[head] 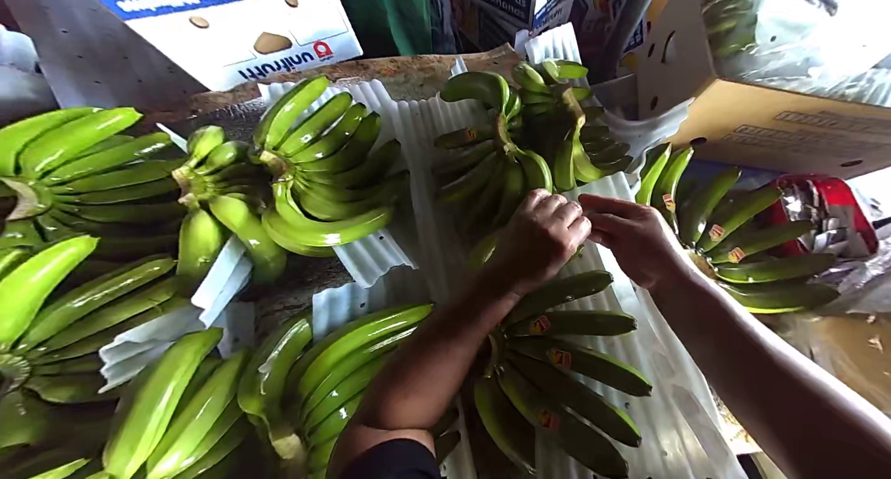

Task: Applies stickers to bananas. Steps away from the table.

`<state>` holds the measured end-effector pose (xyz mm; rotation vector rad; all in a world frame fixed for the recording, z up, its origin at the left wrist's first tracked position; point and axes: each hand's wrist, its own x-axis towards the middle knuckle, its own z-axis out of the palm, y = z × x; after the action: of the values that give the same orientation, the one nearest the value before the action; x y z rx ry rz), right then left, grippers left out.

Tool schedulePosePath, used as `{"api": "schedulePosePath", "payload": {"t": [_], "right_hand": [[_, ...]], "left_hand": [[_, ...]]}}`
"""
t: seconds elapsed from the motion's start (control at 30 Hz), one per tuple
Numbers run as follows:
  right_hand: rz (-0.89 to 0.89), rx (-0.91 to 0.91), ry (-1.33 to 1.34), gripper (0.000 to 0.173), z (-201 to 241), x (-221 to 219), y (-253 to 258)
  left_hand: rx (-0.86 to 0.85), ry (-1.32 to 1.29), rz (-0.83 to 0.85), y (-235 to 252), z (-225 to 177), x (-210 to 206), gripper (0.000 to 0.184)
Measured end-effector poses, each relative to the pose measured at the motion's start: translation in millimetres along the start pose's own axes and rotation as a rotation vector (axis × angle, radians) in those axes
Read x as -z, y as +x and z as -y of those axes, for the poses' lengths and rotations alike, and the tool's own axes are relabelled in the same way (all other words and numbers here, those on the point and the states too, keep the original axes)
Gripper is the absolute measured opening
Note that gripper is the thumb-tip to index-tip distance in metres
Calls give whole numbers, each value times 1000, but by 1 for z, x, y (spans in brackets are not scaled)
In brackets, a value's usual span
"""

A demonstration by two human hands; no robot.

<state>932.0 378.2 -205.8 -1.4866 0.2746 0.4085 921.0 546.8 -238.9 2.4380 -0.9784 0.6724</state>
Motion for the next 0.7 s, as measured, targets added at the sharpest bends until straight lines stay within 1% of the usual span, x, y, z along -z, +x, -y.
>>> {"api": "schedulePosePath", "payload": {"t": [0.07, 0.13, 0.17, 0.2, 0.23, 0.27, 0.33, 0.37, 0.4, 0.43, 0.47, 0.53, 0.57, 0.6, 0.63, 0.67, 0.7], "right_hand": [[-10, -58, 78, 27, 1, -1, 3], [0, -110, 113, 28, 1, -1, 6], [-3, -125, 121, 29, 0, 0, 8], [-27, -131, 128, 29, 0, 0, 10], [-52, -126, 136, 29, -1, 2, 13], [-79, -111, 141, 31, -2, 4, 16], [-124, -57, 122, 34, -5, 9, 19], [-135, -28, 97, 35, -5, 11, 20], [-135, -3, 60, 36, -4, 13, 19], [-125, 22, 6, 42, -2, 14, 18], [-107, 50, -53, 51, -1, 16, 17], [-92, 112, -142, 70, 1, 16, 15], [-79, 143, -160, 73, 0, 17, 16], [-68, 173, -163, 69, -2, 17, 17], [-65, 184, -154, 59, -3, 17, 17], [-75, 170, -133, 46, -3, 16, 16], [-85, 149, -101, 35, -1, 16, 16]], "left_hand": [[-25, 27, -67, -6, -1, -1, 14], [-22, -2, -118, -13, 0, -4, 14], [23, -65, -133, -17, 3, -7, 13], [114, -179, -148, -19, 7, -10, 12], [249, -320, -172, -21, 13, -14, 11], [429, -470, -203, -21, 23, -16, 11], [915, -695, -253, -16, 53, -16, 17], [1169, -787, -269, -13, 74, -16, 21], [1386, -848, -285, -12, 94, -18, 24], [1545, -900, -295, -14, 112, -23, 26], [1645, -922, -302, -17, 126, -29, 25], [1714, -843, -232, -23, 142, -39, 26], [1709, -716, -137, -23, 146, -40, 30], [1677, -542, 7, -22, 148, -37, 38], [1615, -369, 142, -20, 147, -30, 49], [1535, -254, 208, -18, 140, -22, 54], [1422, -202, 199, -13, 129, -13, 51]]}}
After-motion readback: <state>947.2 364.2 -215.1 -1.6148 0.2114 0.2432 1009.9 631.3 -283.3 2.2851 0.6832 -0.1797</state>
